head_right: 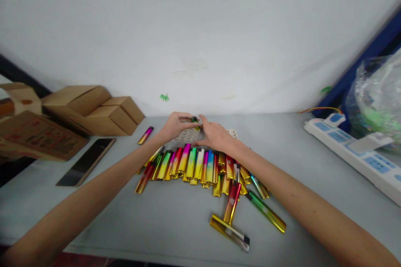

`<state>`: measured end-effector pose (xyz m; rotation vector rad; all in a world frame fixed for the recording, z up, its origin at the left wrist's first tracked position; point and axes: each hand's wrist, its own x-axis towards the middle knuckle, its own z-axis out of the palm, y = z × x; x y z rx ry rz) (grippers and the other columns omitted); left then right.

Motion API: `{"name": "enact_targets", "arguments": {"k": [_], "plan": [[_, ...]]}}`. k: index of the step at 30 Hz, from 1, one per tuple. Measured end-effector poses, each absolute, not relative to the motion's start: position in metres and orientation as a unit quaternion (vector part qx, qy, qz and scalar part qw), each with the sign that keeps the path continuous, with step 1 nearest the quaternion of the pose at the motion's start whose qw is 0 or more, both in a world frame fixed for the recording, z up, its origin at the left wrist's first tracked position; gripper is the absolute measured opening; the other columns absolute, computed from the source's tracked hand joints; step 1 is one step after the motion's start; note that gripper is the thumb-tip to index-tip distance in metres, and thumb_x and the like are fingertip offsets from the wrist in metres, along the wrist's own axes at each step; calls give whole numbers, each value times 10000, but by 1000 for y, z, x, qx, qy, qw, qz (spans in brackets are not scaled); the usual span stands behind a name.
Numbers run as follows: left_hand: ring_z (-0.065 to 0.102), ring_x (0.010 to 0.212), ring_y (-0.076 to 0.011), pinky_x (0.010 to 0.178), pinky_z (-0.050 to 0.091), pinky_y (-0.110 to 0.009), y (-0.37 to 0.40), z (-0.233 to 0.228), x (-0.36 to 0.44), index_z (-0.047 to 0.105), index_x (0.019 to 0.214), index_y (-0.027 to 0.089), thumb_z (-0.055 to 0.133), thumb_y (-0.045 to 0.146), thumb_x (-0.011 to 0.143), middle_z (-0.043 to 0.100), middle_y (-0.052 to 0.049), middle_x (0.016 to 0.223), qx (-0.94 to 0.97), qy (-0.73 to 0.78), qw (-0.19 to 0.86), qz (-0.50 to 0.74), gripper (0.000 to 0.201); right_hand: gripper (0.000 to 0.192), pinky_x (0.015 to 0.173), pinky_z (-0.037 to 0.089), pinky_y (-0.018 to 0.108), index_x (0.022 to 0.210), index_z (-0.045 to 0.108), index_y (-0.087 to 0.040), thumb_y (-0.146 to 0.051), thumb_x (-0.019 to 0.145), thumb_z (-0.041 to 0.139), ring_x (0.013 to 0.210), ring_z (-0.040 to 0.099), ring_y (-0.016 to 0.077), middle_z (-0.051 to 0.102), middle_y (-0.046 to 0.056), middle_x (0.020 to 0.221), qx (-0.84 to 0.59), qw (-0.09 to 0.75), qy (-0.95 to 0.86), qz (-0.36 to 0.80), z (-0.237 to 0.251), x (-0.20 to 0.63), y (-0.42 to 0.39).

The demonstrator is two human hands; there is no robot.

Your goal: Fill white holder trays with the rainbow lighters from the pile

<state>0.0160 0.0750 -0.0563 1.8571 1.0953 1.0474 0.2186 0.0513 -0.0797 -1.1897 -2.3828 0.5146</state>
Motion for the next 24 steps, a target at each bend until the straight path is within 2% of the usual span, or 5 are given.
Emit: {"name": "enact_targets", "arguments": {"k": [7, 12, 14, 19, 24], "plan": [[733, 834, -233, 794, 582, -344, 81, -50, 13, 793, 861, 136, 826, 367, 748, 795, -105, 864, 781, 422, 325, 326, 259, 1036, 830, 484, 461, 1610, 227, -73, -478, 808, 743, 1066, 672, 417, 684, 277, 1263, -417, 224, -861, 189, -84, 219, 53], [731, 934, -224, 902, 586, -377, 51, -39, -11, 740, 1141, 149, 869, 404, 705, 776, -126, 1053, 705, 454, 367, 402, 521, 979, 855, 514, 464, 1596, 261, -99, -466, 824, 737, 1092, 684, 408, 704, 238, 1272, -406, 217, -865, 197, -78, 219, 50], [717, 923, -208, 857, 590, -339, 24, -33, -33, 732, 1150, 172, 836, 459, 748, 767, -111, 1052, 687, 503, 317, 418, 505, 982, 894, 513, 486, 1610, 237, -107, -441, 834, 737, 1145, 666, 418, 699, 231, 1293, -405, 217, -866, 197, -75, 219, 49], [653, 675, -192, 674, 545, -313, -48, -29, -85, 780, 931, 204, 755, 525, 800, 766, -78, 886, 704, 635, 127, 292, 348, 1011, 939, 511, 535, 1608, 243, -66, -443, 822, 756, 1192, 638, 448, 669, 258, 1332, -420, 199, -862, 203, -70, 220, 48], [662, 694, -232, 665, 525, -335, -82, -41, -103, 785, 986, 217, 694, 506, 829, 770, -91, 895, 696, 670, 98, 240, 341, 1000, 961, 509, 549, 1591, 273, -60, -499, 827, 745, 1205, 627, 443, 649, 260, 1361, -424, 194, -861, 205, -69, 221, 46]]}}
